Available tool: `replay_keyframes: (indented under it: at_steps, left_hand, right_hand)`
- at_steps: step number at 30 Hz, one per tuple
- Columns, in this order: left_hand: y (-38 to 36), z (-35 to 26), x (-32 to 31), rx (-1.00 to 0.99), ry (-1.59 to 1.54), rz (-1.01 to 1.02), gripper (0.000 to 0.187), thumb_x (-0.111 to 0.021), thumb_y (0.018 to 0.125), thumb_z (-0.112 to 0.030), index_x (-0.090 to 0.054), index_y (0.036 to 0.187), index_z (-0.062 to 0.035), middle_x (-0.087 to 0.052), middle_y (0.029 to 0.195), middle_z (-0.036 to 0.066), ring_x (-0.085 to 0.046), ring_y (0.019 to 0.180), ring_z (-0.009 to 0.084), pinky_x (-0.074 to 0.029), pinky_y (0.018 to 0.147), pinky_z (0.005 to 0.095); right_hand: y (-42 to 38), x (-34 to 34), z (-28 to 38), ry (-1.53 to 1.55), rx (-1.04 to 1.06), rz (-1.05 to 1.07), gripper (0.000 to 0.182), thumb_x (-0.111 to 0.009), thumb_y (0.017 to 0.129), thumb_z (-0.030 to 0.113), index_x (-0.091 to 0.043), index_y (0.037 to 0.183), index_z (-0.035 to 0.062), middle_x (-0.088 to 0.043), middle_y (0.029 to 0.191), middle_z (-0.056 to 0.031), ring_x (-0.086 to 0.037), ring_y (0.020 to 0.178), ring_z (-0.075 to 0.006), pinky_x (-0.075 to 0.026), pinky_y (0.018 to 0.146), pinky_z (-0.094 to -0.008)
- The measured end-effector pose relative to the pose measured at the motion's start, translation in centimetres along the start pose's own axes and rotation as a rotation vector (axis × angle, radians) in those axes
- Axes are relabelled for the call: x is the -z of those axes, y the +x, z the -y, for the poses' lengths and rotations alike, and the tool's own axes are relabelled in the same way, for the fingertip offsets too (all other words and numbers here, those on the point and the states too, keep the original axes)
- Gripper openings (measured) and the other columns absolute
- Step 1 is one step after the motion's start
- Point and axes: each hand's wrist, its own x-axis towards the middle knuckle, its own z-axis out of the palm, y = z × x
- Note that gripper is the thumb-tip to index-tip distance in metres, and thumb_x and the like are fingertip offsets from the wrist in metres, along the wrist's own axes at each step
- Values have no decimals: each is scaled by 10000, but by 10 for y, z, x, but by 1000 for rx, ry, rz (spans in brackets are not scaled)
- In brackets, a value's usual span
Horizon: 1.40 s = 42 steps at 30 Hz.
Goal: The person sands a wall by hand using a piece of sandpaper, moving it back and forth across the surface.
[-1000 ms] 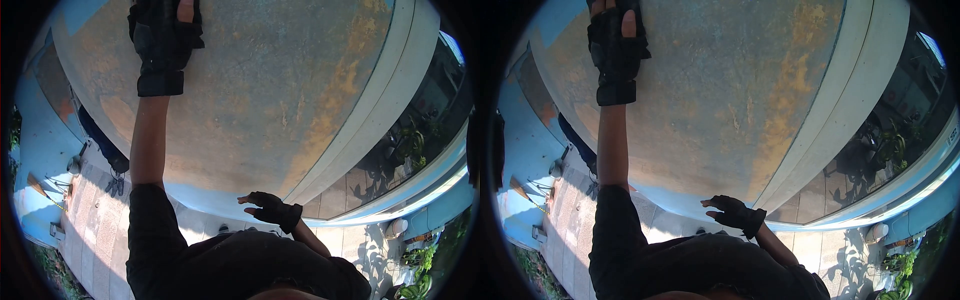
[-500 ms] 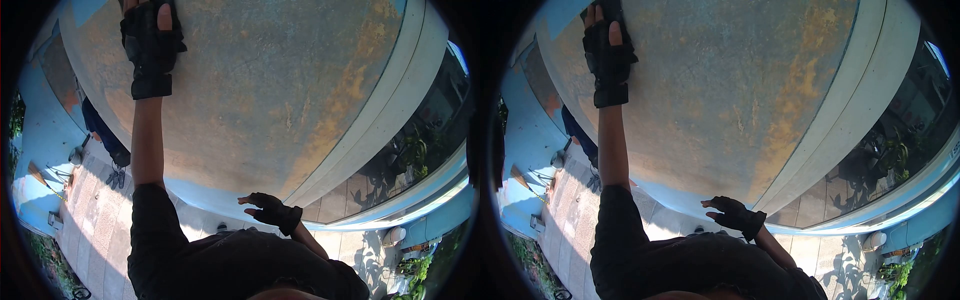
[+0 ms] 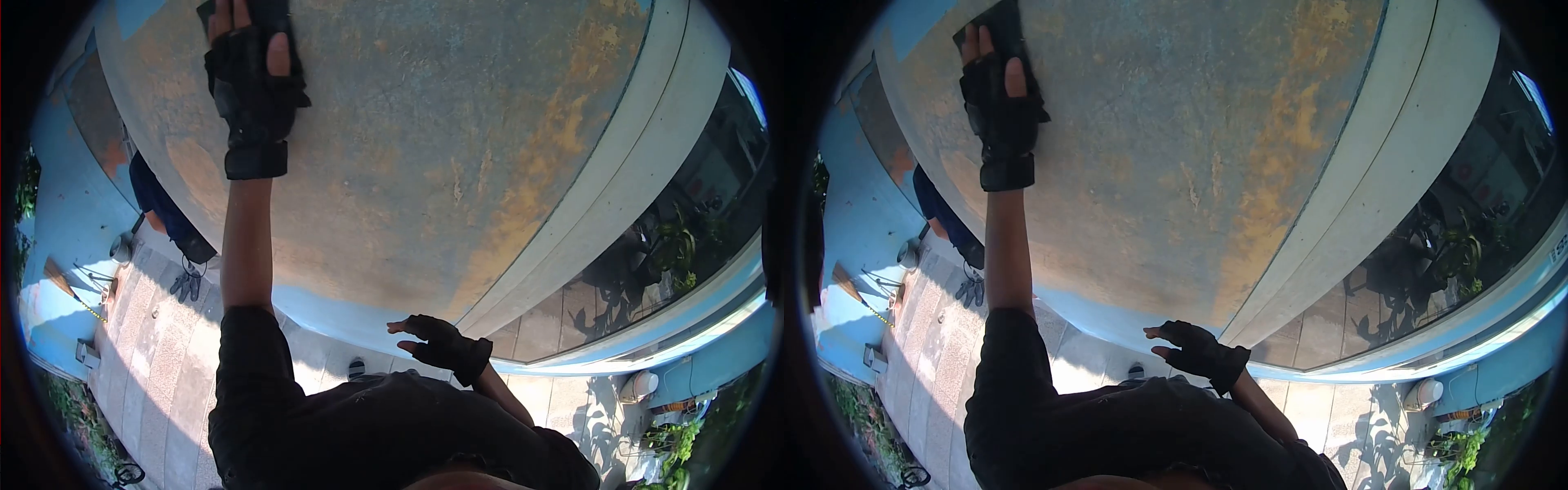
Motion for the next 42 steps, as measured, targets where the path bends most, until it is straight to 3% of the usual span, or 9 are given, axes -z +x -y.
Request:
replay_keyframes:
  at_steps: [3, 8, 12, 21, 28, 32, 36, 38, 42]
  left_hand:
    - [12, 32, 4, 293, -55, -4, 732, -396, 1062, -509, -362, 1570, 16, -321, 1653, 198, -328, 1502, 397, -262, 1221, 496]
    - [-31, -44, -15, -14, -4, -1, 755, -431, 1033, -561, -369, 1589, -52, -341, 1638, 218, -356, 1472, 466, -292, 1182, 578]
    - [-93, -129, -11, -159, 19, 276, 723, -351, 1016, -655, -520, 1506, -151, -456, 1600, 98, -437, 1449, 336, -338, 1149, 525]
    - [-28, -2, 2, 117, -2, -9, 721, -387, 1057, -492, -359, 1574, 10, -307, 1650, 230, -305, 1506, 430, -241, 1220, 518]
    - [-97, -108, -9, -156, 55, 252, 743, -381, 1026, -593, -426, 1565, -83, -387, 1623, 196, -383, 1468, 440, -306, 1159, 568]
    - [-53, -62, -13, -195, 8, 89, 719, -396, 1027, -581, -457, 1545, -87, -407, 1611, 191, -415, 1445, 440, -345, 1140, 563]
    - [9, -10, -10, 99, -23, 0, 730, -416, 1048, -510, -377, 1566, 3, -325, 1646, 215, -309, 1508, 415, -246, 1223, 511]
    - [13, -20, -16, 92, 23, -22, 738, -405, 1049, -524, -377, 1568, -1, -321, 1648, 218, -303, 1511, 414, -244, 1221, 527]
    - [-24, -97, -25, -230, 41, 151, 751, -378, 1029, -600, -434, 1557, -70, -384, 1629, 174, -379, 1478, 391, -290, 1184, 522]
  right_hand:
    - [-14, 1, -7, -4, 22, -52, 338, -744, 946, 113, -656, 1272, 95, -692, 1301, -67, -667, 1216, -228, -560, 1020, -378]
    - [-19, 3, -9, 4, -39, -58, 341, -742, 945, 89, -649, 1273, 90, -694, 1299, -64, -666, 1218, -222, -559, 1024, -378]
    - [-15, -1, -11, 19, 14, -32, 339, -740, 946, 90, -649, 1273, 86, -694, 1298, -66, -665, 1217, -216, -558, 1023, -378]
    - [-24, -1, -11, -8, 65, -61, 423, -730, 965, 236, -632, 1362, 129, -713, 1198, -74, -679, 1121, -266, -545, 970, -368]
    - [-21, -4, -13, 78, 74, -52, 410, -728, 968, 233, -637, 1352, 122, -710, 1210, -83, -680, 1127, -266, -540, 980, -373]
    - [-21, 0, -9, 43, 50, -24, 415, -730, 967, 232, -635, 1354, 118, -709, 1215, -87, -679, 1133, -266, -539, 984, -371]
    - [-26, 1, -10, 60, 35, -58, 410, -732, 966, 236, -641, 1346, 111, -711, 1216, -86, -679, 1144, -266, -541, 984, -365]
    - [-25, 1, -7, 79, -42, -36, 332, -730, 952, 79, -648, 1272, 50, -694, 1285, -105, -657, 1233, -226, -539, 1046, -362]
    - [-21, 2, 0, 35, -66, -27, 341, -736, 949, 89, -649, 1277, 54, -700, 1271, -98, -668, 1213, -227, -545, 1033, -361]
